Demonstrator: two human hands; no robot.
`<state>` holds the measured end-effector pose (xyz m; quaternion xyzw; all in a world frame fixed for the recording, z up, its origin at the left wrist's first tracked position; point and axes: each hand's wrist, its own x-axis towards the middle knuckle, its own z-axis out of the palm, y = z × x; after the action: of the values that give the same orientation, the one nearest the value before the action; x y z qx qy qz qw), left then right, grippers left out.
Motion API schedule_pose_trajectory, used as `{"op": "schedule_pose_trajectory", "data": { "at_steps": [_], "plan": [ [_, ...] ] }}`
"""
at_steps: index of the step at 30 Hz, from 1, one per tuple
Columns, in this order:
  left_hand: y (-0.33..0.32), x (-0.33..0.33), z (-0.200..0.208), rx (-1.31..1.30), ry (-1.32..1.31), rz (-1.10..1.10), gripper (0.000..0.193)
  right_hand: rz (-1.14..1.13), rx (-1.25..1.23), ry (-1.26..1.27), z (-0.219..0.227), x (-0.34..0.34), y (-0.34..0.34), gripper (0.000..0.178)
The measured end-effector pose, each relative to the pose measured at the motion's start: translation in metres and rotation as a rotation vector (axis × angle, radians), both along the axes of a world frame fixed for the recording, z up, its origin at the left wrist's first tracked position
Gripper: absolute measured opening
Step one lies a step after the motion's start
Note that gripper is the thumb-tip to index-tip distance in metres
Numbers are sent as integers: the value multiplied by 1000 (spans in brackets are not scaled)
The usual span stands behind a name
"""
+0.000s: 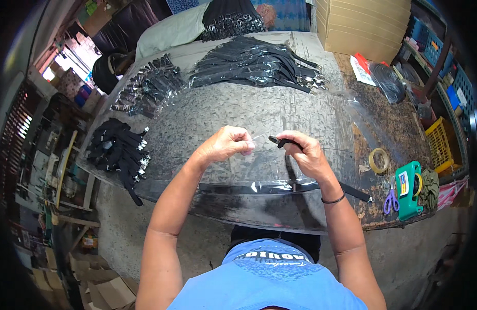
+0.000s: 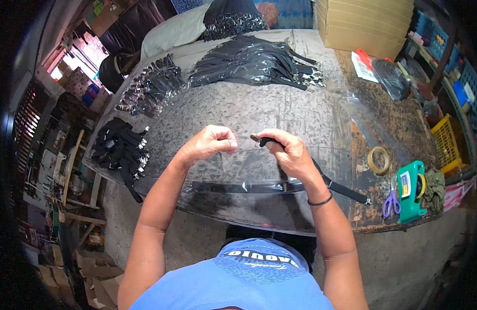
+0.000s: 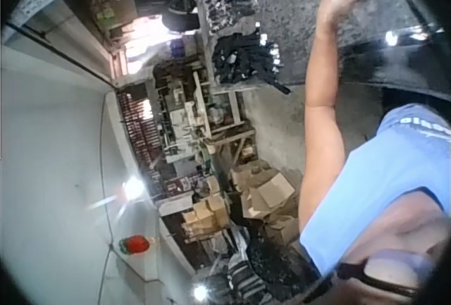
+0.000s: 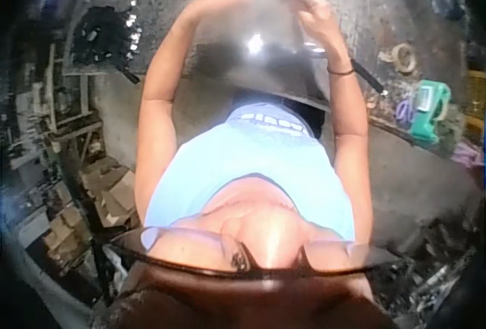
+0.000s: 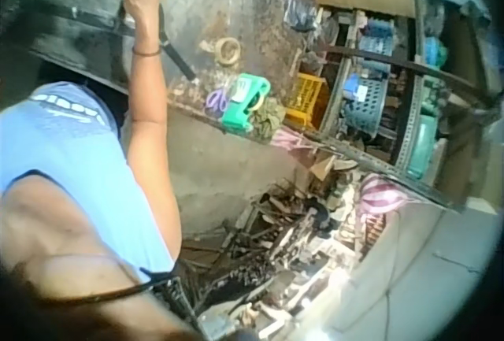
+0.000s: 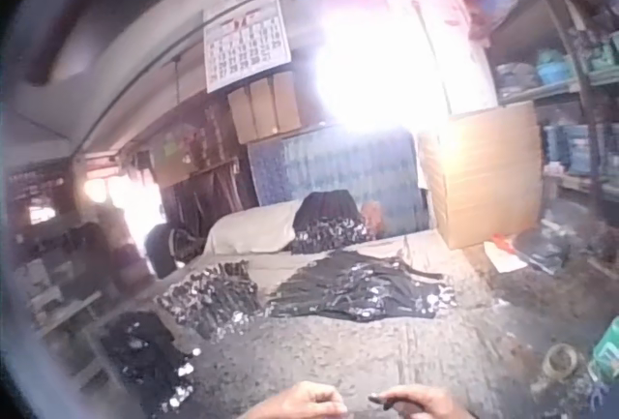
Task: Preparing black synthetic straps by applying tape to junctions and attaching plastic clasps.
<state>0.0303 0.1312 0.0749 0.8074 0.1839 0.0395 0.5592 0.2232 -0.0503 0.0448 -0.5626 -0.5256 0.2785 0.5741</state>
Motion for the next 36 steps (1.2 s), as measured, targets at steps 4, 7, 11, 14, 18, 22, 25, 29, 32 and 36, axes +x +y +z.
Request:
{"op": "schedule_pose_trajectory", "data": {
  "at_steps": [4, 7, 11, 14, 18, 22, 25, 29, 32, 36],
  "plan": [
    [-13, 2, 3, 63, 47, -5, 16, 43, 98, -95, -6, 3, -4, 28],
    [-20, 4, 9, 92, 99, -25, 16, 64, 124, -111, -6, 3, -7, 28],
    [-22, 8, 12, 85, 135, -71, 16, 85, 172, -237, -1, 4, -7, 30],
    [-21, 13, 15, 90, 170, -141, 15, 111, 159, -333, 2, 5, -5, 32],
    [-23, 18, 18, 94, 222, -212, 19, 185, 128, -302, 2, 10, -2, 33],
    [-19, 18, 16, 14, 280, -204, 23, 203, 61, -183, 5, 9, -1, 35],
    [-19, 18, 16, -7, 295, -185, 24, 226, 30, -192, 5, 12, 3, 35],
    [-16, 22, 13, -5, 301, -230, 27, 256, -35, -210, 12, 14, 5, 34],
    [-16, 29, 12, 43, 284, -275, 26, 254, -46, -222, 12, 13, 8, 34],
    [-16, 36, 6, 51, 217, -304, 29, 164, 95, -345, 5, 8, 16, 37]
  ]
}}
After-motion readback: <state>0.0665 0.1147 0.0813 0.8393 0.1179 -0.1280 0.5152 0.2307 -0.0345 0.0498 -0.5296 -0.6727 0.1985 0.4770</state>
